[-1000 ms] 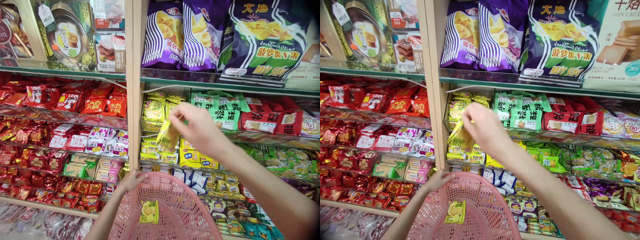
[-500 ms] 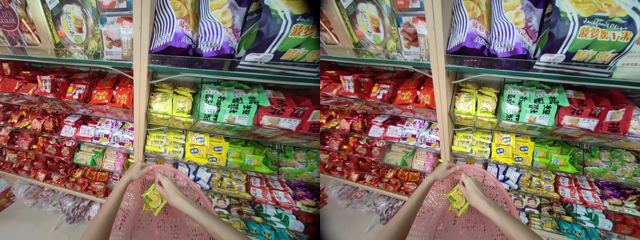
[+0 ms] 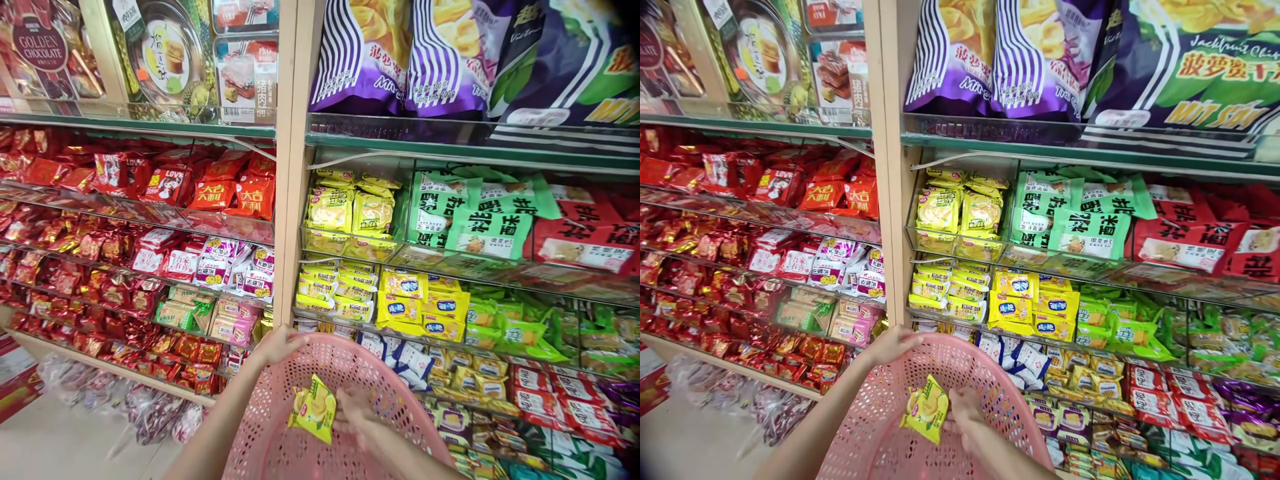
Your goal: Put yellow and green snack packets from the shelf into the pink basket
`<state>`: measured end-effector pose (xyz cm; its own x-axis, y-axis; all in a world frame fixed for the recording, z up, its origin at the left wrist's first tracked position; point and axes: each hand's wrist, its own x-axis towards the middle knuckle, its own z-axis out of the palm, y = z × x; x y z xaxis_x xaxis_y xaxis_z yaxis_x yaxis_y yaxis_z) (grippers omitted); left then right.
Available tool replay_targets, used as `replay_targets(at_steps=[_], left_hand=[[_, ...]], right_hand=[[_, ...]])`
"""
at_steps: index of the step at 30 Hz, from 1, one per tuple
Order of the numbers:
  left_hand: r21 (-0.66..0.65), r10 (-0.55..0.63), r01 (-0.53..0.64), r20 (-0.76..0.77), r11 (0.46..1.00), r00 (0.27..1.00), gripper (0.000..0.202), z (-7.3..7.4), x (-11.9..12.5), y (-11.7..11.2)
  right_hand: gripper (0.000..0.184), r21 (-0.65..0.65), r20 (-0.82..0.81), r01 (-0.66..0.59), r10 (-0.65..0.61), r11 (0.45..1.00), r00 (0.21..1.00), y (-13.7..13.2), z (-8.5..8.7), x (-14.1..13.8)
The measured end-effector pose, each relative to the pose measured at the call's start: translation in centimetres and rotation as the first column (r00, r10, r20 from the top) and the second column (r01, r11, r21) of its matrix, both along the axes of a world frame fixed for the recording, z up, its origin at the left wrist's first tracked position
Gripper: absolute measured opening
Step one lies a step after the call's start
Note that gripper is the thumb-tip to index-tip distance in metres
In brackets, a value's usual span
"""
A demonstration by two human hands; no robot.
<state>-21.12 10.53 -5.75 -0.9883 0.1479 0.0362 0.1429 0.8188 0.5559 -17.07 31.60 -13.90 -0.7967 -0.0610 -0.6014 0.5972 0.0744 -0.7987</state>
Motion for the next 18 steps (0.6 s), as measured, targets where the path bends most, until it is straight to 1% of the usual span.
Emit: replay_targets(at_steps=[3, 7, 15, 18], left_hand=[[-0.006, 0.009, -0.009, 0.0, 1.0, 1.0, 0.058, -0.1, 0.0, 0.0], [-0.005, 0.003, -0.003, 0.001, 1.0, 1.0, 0.057, 0.0, 0.1, 0.0], [-0.031, 0.016, -0.016, 0.002, 0.999, 1.0, 0.056, 0.1, 0.1, 0.0], [-0.04, 0.02, -0.02, 0.002, 0.999, 1.0, 0.056, 0.1, 0.1, 0.0]], right_hand=[[0.022, -0.04, -0.001, 0.028, -0.028, 0.999, 1.0, 0.0, -0.7, 0.3], [0.017, -0.058, 0.028, 0.035, -0.034, 0.998, 0.999, -0.3, -1.0, 0.5], [0.016, -0.058, 0.067, 0.051, -0.047, 0.997, 0.997, -0.4, -0.4, 1.1], [0.022, -0.061, 0.077, 0.025, -0.02, 0.998, 0.997, -0.4, -0.1, 1.5]])
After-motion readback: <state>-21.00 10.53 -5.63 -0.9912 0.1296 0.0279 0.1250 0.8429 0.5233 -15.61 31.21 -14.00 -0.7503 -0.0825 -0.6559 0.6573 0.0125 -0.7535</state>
